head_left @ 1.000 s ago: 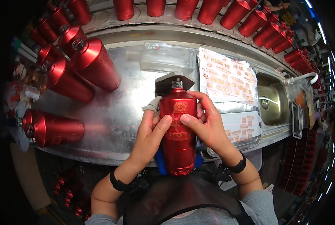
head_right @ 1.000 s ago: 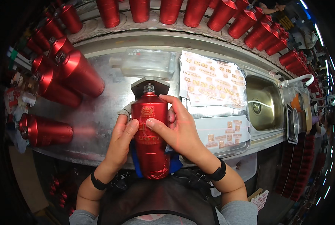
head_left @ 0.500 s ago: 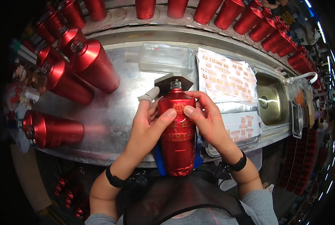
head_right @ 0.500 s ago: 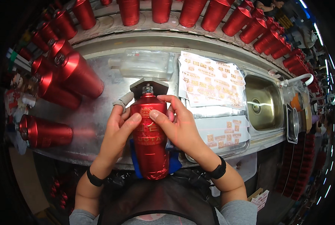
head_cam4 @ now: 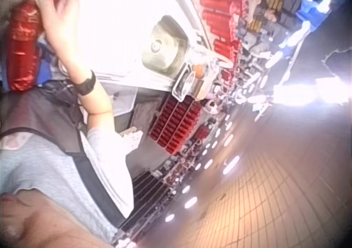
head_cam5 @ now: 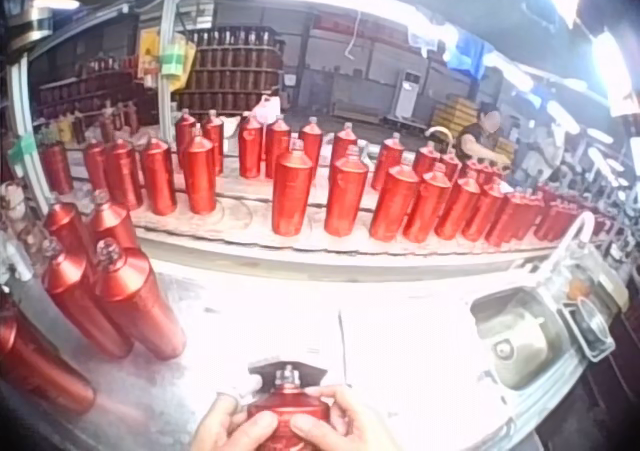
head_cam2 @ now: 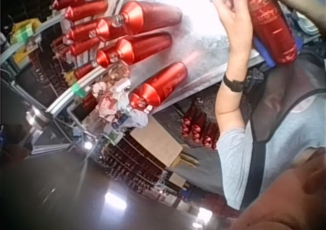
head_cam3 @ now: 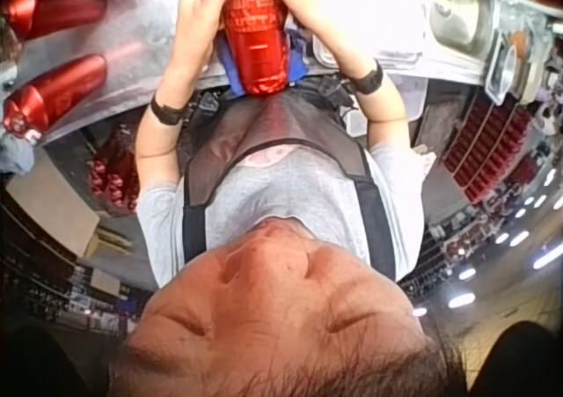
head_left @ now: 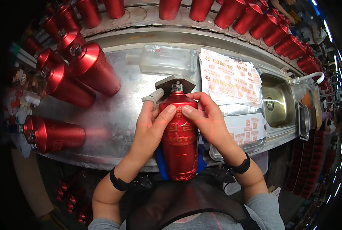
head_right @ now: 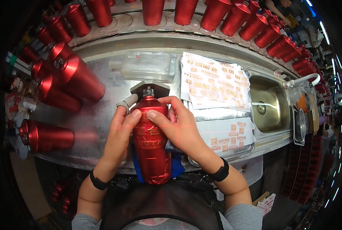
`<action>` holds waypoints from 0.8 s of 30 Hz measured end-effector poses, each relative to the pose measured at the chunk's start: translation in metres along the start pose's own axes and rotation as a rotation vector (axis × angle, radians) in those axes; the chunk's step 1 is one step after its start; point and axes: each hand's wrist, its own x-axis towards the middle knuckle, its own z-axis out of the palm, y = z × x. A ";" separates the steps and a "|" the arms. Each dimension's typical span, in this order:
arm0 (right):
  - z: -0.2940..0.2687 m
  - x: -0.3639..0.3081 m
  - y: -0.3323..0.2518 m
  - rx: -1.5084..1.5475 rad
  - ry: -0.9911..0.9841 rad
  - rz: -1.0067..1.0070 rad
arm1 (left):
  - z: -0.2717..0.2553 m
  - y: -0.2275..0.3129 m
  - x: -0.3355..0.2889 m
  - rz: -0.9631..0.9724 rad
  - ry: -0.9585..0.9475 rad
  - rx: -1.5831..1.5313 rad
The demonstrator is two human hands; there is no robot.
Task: Applying decorative labels and cleaning red liquor bottles on an assembly line.
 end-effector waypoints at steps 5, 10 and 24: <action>0.000 -0.006 0.005 0.140 -0.031 -0.024 | 0.002 -0.001 0.002 -0.021 -0.033 0.003; -0.005 -0.010 0.000 0.033 -0.053 -0.059 | 0.000 -0.001 0.002 -0.030 -0.012 0.018; -0.003 -0.005 0.002 0.155 -0.055 -0.001 | 0.000 0.000 0.005 -0.037 -0.018 0.071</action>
